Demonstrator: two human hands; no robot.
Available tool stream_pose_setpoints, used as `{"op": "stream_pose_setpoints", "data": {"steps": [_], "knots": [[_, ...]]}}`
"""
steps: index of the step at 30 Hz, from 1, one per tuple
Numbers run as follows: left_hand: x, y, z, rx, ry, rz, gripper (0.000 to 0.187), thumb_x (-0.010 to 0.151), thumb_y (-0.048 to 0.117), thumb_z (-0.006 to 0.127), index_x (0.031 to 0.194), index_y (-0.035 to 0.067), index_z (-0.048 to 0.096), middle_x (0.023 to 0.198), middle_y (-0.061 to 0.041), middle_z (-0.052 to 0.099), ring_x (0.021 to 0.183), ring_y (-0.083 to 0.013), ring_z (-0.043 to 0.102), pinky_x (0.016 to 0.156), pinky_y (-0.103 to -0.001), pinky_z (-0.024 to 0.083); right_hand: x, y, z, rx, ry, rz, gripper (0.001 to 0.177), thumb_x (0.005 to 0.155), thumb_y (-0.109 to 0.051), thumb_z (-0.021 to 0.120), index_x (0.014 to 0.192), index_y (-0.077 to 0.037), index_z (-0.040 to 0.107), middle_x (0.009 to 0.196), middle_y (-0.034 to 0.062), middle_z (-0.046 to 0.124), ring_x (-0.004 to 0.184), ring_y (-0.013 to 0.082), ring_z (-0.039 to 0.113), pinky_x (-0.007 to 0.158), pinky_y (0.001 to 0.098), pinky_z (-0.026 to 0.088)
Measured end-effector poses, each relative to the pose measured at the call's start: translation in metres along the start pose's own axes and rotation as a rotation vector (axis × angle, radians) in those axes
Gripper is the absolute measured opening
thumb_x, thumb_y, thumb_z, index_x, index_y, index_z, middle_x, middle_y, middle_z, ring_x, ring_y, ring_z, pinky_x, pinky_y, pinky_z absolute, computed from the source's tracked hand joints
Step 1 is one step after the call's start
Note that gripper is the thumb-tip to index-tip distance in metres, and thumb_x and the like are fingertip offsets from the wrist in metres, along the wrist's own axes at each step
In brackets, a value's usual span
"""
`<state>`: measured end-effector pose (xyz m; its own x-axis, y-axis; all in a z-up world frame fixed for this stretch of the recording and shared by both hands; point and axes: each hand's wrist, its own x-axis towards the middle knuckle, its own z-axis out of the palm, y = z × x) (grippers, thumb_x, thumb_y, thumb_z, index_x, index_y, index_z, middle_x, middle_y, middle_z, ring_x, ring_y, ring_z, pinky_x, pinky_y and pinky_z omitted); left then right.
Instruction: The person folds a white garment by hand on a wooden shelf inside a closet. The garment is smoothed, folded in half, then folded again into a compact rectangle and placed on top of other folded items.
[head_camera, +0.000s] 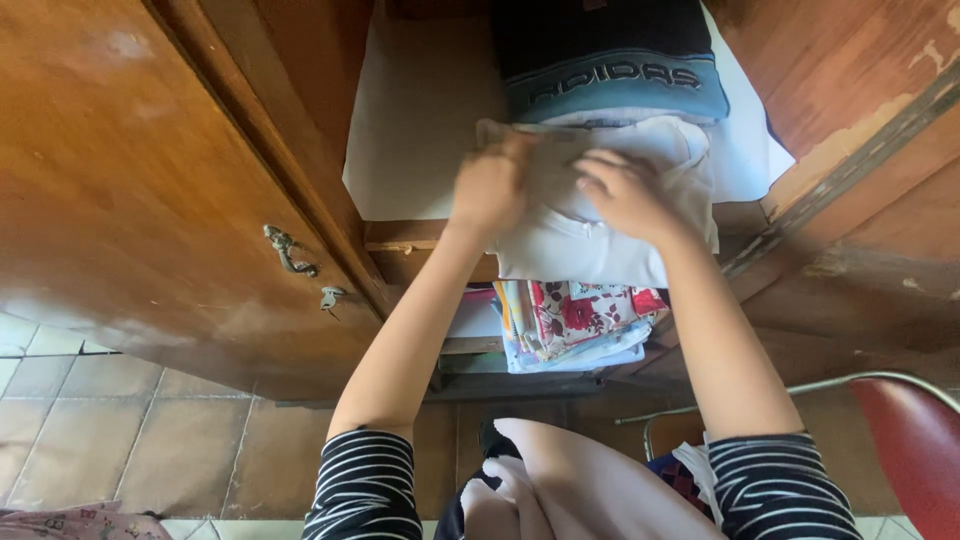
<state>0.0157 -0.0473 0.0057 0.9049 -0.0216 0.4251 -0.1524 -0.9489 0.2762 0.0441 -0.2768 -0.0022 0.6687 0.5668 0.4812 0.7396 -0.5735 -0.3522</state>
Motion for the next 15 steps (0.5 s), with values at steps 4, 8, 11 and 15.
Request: {"op": "stream_pose_setpoints", "data": {"steps": [4, 8, 11, 15], "knots": [[0.007, 0.010, 0.026, 0.035, -0.194, 0.134, 0.050, 0.094, 0.047, 0.043, 0.138, 0.024, 0.050, 0.141, -0.009, 0.058, 0.138, -0.0328, 0.049, 0.118, -0.060, 0.027, 0.006, -0.002, -0.008, -0.273, -0.281, 0.316, 0.050, 0.105, -0.047, 0.043, 0.153, -0.034, 0.047, 0.165, -0.0026, 0.037, 0.152, 0.0319, 0.033, 0.117, 0.0617, 0.024], [0.038, -0.011, 0.021, -0.063, -0.404, -0.008, 0.064, 0.101, 0.069, 0.027, 0.158, 0.040, 0.037, 0.172, 0.001, 0.022, 0.160, -0.0264, 0.007, 0.124, -0.061, -0.003, 0.010, -0.010, -0.012, -0.413, -0.394, 0.417, 0.056, 0.103, -0.062, 0.031, 0.157, -0.049, 0.029, 0.173, 0.0003, 0.018, 0.158, 0.0332, 0.017, 0.122, 0.0613, 0.014], [0.064, -0.034, 0.064, 0.142, -0.449, -0.077, 0.058, 0.104, 0.065, 0.020, 0.160, 0.055, 0.015, 0.174, 0.006, 0.009, 0.160, -0.0249, -0.001, 0.121, -0.069, -0.010, 0.012, -0.013, -0.013, -0.392, -0.396, 0.438, 0.056, 0.103, -0.062, 0.032, 0.158, -0.049, 0.029, 0.174, 0.0005, 0.015, 0.159, 0.0311, 0.014, 0.123, 0.0597, 0.011], [0.066, -0.035, 0.117, 0.324, 0.805, 0.275, 0.038, 0.065, 0.050, 0.079, 0.094, 0.026, 0.075, 0.128, -0.013, 0.064, 0.123, -0.0406, 0.056, 0.099, -0.075, 0.037, 0.005, 0.020, -0.002, -0.258, -0.226, 0.387, 0.050, 0.101, -0.053, 0.046, 0.150, -0.043, 0.048, 0.170, -0.0049, 0.028, 0.155, 0.0228, 0.028, 0.121, 0.0589, 0.018]]}}
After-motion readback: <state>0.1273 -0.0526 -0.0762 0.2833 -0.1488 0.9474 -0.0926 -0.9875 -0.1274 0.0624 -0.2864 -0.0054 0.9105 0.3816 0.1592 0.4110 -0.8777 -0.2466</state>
